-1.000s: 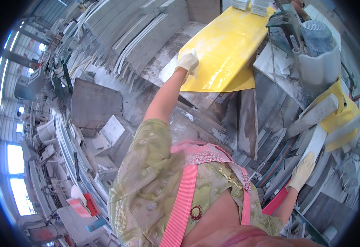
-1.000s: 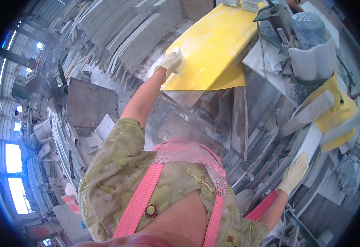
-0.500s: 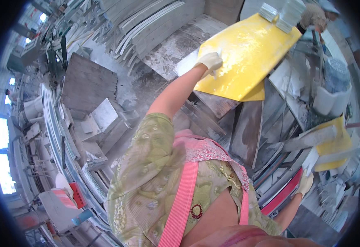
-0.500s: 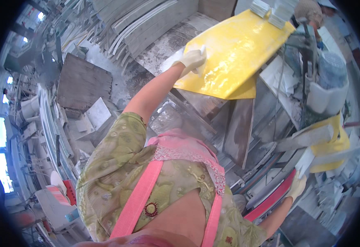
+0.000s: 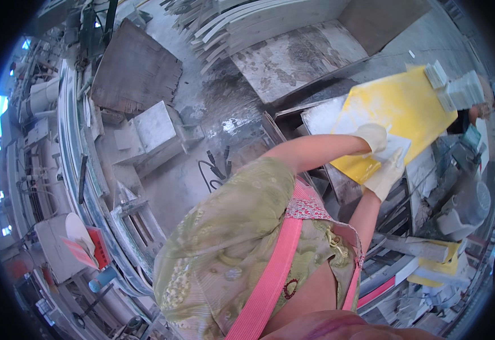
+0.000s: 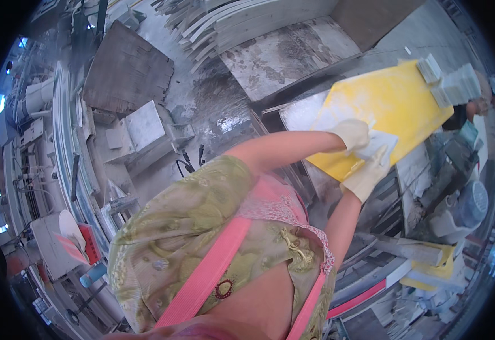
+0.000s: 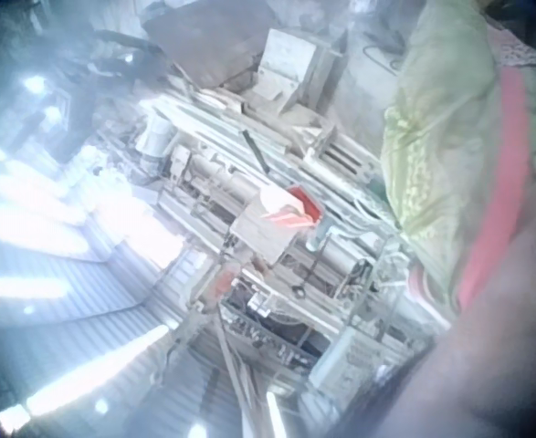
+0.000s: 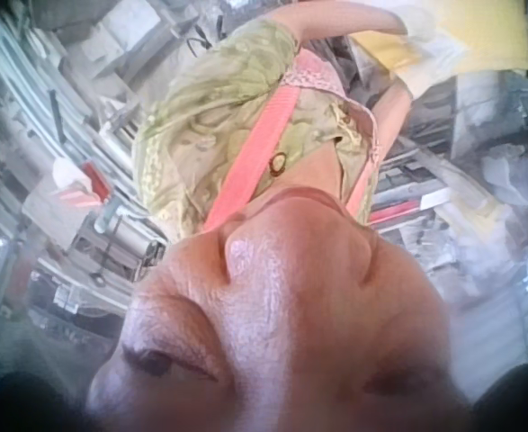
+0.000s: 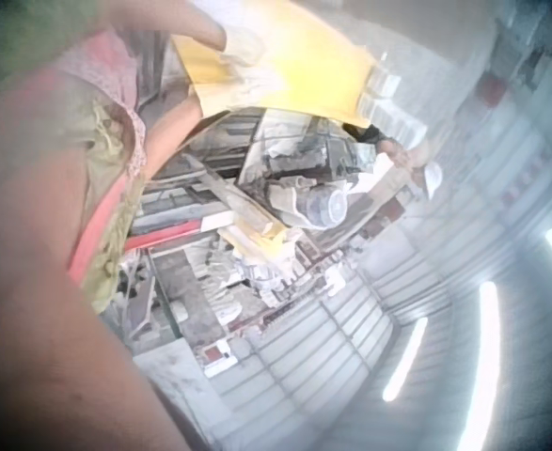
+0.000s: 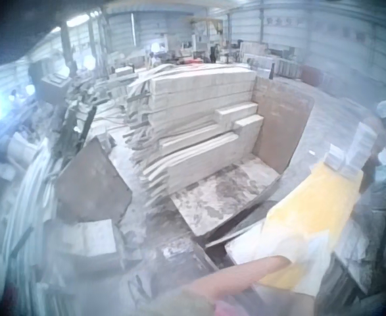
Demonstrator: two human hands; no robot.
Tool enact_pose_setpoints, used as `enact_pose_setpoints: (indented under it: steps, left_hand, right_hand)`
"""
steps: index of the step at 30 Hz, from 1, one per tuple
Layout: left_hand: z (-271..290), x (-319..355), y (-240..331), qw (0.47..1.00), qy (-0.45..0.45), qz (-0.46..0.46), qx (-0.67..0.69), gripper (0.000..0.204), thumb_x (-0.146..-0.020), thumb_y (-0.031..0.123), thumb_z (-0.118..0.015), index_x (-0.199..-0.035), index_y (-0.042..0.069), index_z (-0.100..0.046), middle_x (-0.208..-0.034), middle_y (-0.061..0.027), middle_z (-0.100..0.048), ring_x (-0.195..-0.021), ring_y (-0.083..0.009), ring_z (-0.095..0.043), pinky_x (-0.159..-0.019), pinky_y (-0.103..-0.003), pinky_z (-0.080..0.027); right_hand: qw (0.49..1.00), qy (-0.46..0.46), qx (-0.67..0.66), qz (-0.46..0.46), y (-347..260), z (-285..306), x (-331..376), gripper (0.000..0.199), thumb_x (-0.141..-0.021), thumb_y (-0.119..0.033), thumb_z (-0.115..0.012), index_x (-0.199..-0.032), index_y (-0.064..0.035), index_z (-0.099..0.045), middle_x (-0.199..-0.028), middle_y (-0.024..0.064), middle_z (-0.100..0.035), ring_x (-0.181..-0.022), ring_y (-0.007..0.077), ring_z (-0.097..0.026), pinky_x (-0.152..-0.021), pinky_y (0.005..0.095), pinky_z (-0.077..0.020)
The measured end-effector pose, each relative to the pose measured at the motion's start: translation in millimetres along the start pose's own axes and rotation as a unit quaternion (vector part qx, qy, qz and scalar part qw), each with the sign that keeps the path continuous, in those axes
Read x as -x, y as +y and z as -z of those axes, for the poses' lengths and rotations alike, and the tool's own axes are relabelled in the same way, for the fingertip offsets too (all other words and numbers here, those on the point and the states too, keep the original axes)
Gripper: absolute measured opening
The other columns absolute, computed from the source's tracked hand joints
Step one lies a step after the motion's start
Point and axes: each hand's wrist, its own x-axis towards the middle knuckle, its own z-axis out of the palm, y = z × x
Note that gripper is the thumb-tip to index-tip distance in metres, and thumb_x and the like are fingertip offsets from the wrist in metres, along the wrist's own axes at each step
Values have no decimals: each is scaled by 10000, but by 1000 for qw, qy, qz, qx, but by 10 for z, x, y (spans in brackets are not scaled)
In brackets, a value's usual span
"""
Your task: The person repeatedly wipes a yellow surface and surrounding areas with a white cloth. They also handle small white rectangular items, moving them around the workspace.
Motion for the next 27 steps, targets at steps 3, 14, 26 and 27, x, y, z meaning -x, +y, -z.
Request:
enact_pose_setpoints:
  steps: [3,14,26,27]
  left_hand:
    - [67,54,-7,997,-45,21,66,466,-983,389,-546,-871,-15,-751,-847,-251,-719,-835,-409,-705,-776,-469,-554]
    - [217,-159,-135,966,-223,39,129,660,-916,620,-638,-995,-26,-753,-787,-132,-727,-629,-194,-655,-583,-355,-530]
    - [116,10,41,998,-46,46,15,628,-890,439,-607,-1192,-110,-576,-1008,-275,-736,-963,-415,-719,-888,-481,-530]
    - [84,-13,-22,999,-1,-38,-28,581,-906,421,-586,-1146,-108,-609,-984,-283,-733,-936,-428,-718,-868,-486,-531]
  right_hand:
    - [997,-40,57,23,25,-296,59,544,-1064,-445,-547,-1385,-5,-569,-1244,102,-654,-1114,192,-616,-946,340,-495]
    - [979,-161,120,19,209,5,44,541,-1065,-427,-531,-1372,11,-606,-1294,131,-675,-1233,218,-609,-1043,360,-468]
    - [988,-17,128,82,221,970,587,437,-1029,-318,-602,-1288,28,-666,-1368,165,-658,-1293,238,-600,-1103,355,-441]
    - [988,10,132,82,231,1136,640,438,-1028,-318,-604,-1288,29,-665,-1370,162,-658,-1294,239,-599,-1103,355,-441]
